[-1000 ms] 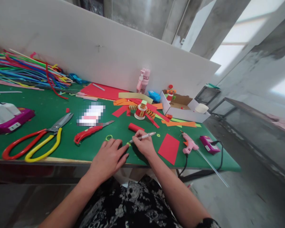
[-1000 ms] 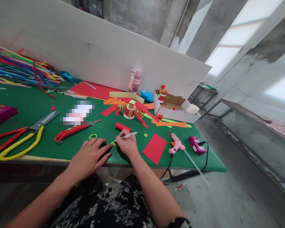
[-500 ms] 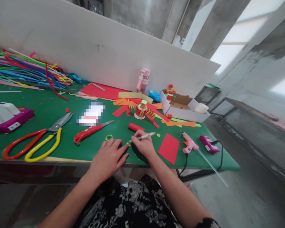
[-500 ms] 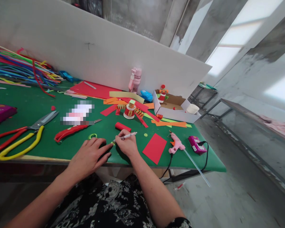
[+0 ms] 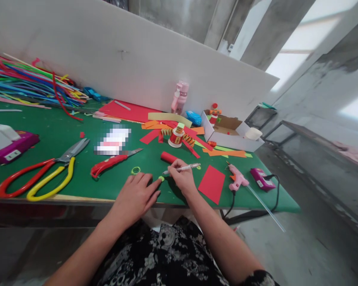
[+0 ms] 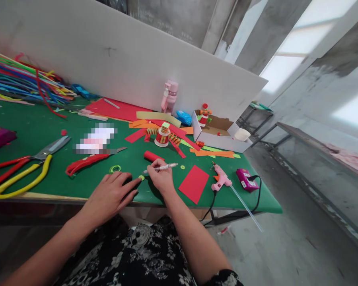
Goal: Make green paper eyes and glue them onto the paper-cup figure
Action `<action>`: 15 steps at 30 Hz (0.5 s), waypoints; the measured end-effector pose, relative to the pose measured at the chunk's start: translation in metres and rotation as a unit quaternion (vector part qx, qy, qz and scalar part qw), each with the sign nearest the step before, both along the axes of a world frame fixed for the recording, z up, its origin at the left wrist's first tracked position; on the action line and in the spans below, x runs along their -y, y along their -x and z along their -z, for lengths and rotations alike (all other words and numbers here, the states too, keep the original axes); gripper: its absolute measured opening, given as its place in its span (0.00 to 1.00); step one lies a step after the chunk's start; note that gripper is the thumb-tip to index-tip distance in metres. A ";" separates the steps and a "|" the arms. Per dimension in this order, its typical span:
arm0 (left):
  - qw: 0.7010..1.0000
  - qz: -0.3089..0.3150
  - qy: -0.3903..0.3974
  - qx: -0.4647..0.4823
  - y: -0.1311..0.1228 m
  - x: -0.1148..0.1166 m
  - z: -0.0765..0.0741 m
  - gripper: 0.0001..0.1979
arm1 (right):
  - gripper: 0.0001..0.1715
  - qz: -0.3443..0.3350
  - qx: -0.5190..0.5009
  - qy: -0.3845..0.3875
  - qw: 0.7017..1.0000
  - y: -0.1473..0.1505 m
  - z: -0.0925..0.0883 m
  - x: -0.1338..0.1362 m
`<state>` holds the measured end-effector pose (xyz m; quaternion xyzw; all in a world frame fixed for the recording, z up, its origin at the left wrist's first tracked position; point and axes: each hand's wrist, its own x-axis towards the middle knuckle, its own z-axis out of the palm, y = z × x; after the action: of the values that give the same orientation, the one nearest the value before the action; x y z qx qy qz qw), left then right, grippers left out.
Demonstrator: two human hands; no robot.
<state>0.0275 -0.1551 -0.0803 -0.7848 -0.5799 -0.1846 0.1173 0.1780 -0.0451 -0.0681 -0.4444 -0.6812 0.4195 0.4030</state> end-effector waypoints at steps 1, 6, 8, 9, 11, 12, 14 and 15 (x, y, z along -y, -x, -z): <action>1.000 0.001 -0.002 0.001 0.000 0.001 0.001 0.17 | 0.11 -0.006 0.003 -0.003 1.000 0.000 -0.001 0.001; 1.000 0.002 -0.005 0.020 -0.001 0.009 0.005 0.17 | 0.12 -0.018 0.001 -0.013 1.000 0.000 -0.005 0.005; 1.000 -0.001 -0.005 0.023 -0.001 0.011 0.007 0.17 | 0.11 -0.014 0.007 -0.010 1.000 0.000 -0.005 0.005; 1.000 -0.002 -0.008 0.021 -0.001 0.012 0.007 0.17 | 0.11 -0.011 0.009 -0.009 1.000 0.000 -0.005 0.005; 1.000 -0.001 -0.018 0.013 -0.001 0.013 0.007 0.16 | 0.11 -0.010 0.012 -0.008 1.000 0.000 -0.005 0.006; 1.000 0.004 -0.022 0.008 -0.001 0.013 0.007 0.17 | 0.11 -0.013 0.013 -0.007 1.000 -0.001 -0.005 0.006; 1.000 0.010 -0.025 0.000 -0.002 0.013 0.006 0.17 | 0.11 -0.023 0.014 -0.002 1.000 -0.001 -0.005 0.006; 1.000 0.010 -0.024 -0.001 -0.002 0.013 0.006 0.17 | 0.11 -0.029 0.015 0.000 0.999 -0.001 -0.005 0.007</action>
<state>0.0299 -0.1685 -0.0862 -0.7875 -0.5676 -0.1986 0.1349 0.1791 -0.0520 -0.0635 -0.4309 -0.6995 0.4242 0.3808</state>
